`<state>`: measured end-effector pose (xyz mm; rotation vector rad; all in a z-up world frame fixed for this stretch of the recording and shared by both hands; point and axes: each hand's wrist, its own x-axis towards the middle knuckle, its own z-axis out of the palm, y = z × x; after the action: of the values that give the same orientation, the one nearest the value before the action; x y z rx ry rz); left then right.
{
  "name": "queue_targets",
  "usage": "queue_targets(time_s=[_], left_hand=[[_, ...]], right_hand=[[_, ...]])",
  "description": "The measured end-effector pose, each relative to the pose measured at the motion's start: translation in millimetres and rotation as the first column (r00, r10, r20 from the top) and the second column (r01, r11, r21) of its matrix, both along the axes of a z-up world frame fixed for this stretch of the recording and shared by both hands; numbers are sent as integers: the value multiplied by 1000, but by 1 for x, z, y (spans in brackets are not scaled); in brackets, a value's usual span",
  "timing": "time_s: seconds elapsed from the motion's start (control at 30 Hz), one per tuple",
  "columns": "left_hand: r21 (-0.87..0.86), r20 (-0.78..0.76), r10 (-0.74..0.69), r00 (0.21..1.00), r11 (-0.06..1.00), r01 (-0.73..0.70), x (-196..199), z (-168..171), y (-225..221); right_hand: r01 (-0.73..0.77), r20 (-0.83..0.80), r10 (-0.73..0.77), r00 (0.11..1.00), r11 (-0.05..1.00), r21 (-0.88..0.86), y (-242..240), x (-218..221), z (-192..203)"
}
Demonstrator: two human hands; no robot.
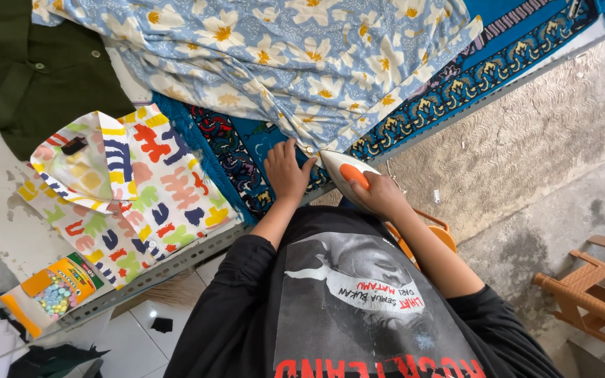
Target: Ironing a floral patterned garment, spraying it with water, and then folding it neatly on a work surface.
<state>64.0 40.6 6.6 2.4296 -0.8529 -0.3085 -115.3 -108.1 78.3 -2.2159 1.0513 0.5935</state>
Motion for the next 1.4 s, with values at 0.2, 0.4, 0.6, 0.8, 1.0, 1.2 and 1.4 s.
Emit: queue_targets(time_s=[0.2, 0.4, 0.6, 0.8, 1.0, 1.2, 1.4], left_hand=[[-84, 33, -22, 999, 996, 25, 1, -10, 9], [-105, 143, -74, 987, 990, 89, 3, -24, 13], [-140, 115, -69, 991, 986, 85, 4, -31, 13], [-200, 53, -59, 997, 977, 68, 3, -20, 12], [-212, -85, -44, 995, 977, 25, 5, -19, 14], [-231, -58, -49, 997, 972, 35, 5, -25, 15], [-71, 333, -266, 905, 950, 305, -4, -14, 27]], right_hand=[[21, 17, -20, 1000, 999, -35, 1, 14, 0], [17, 1, -17, 1000, 1000, 17, -3, 17, -2], [5, -35, -5, 999, 1000, 3, -2, 7, -7], [-8, -37, 9, 999, 1000, 31, -3, 26, -10], [-49, -68, 51, 996, 999, 22, 9, 15, -6], [-16, 14, 17, 1000, 998, -53, 16, 34, 4], [33, 30, -31, 999, 997, -63, 18, 14, -6]])
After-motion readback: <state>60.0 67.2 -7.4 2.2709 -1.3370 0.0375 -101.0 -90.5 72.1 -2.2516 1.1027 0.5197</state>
